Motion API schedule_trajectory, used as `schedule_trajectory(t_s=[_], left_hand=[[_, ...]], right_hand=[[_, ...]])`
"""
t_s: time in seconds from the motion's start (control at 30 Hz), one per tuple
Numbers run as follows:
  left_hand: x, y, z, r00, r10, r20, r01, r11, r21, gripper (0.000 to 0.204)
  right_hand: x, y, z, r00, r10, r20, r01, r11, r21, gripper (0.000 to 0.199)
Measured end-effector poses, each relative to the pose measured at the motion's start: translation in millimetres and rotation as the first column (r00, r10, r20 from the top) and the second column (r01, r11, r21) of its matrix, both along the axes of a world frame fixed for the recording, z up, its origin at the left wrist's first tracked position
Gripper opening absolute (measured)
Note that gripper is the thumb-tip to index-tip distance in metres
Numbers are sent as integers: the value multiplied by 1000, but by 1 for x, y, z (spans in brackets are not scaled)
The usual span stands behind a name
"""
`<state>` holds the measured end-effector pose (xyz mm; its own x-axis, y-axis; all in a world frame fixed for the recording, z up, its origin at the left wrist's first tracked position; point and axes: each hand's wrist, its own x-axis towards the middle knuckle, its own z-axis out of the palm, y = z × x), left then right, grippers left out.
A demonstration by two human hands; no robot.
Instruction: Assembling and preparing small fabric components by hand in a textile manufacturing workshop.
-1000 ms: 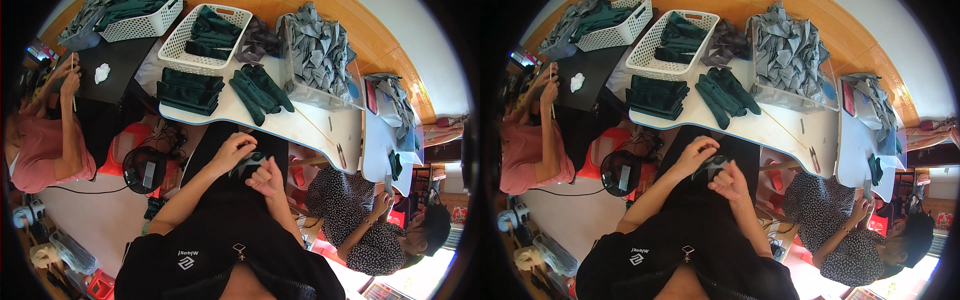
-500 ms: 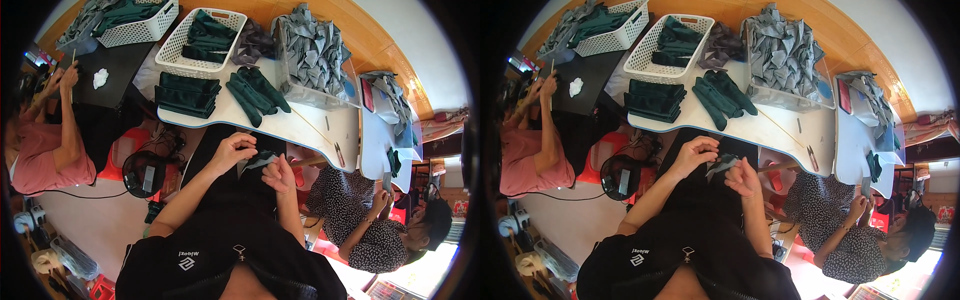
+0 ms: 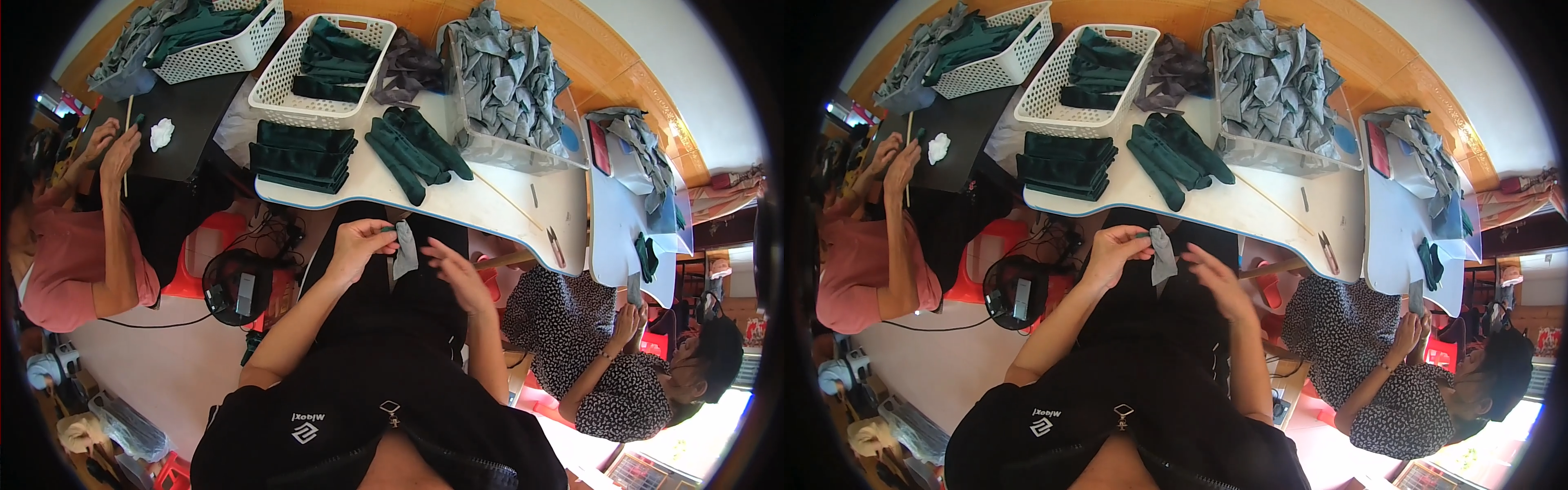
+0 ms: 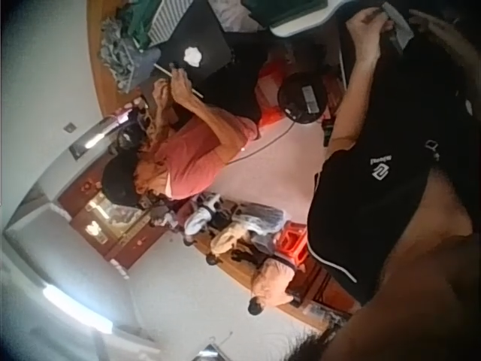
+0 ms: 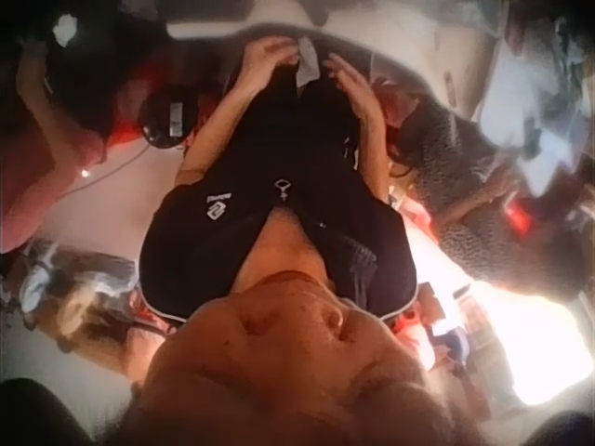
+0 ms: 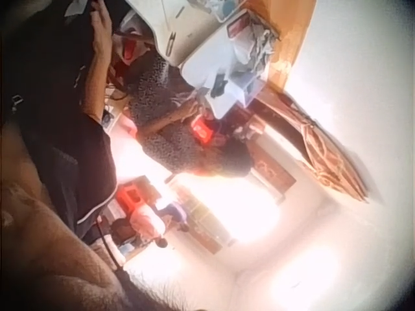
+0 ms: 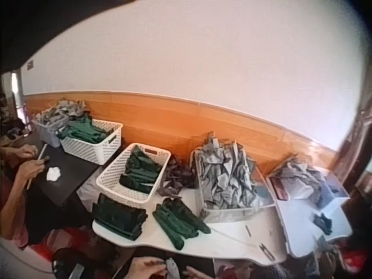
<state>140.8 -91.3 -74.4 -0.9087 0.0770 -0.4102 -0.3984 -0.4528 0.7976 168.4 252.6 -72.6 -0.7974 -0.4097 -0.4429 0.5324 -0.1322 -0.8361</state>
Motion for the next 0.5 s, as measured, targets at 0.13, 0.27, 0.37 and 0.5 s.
schedule_trajectory(t_s=[0.13,0.27,0.37,0.5], left_hand=[[-7,17,11,1000,24,-14,-24,998,51,26],[-11,-10,14,996,20,-90,-32,991,-131,22],[-7,1,28,987,-68,-149,28,966,-258,23],[0,16,72,897,-363,-250,195,836,-513,35]], right_hand=[[28,-39,-13,981,-178,82,182,982,-41,38],[-1,1,14,881,-321,348,435,838,-330,30],[-19,0,21,923,-242,300,349,856,-381,30],[-22,-6,24,918,-182,353,313,879,-360,30]])
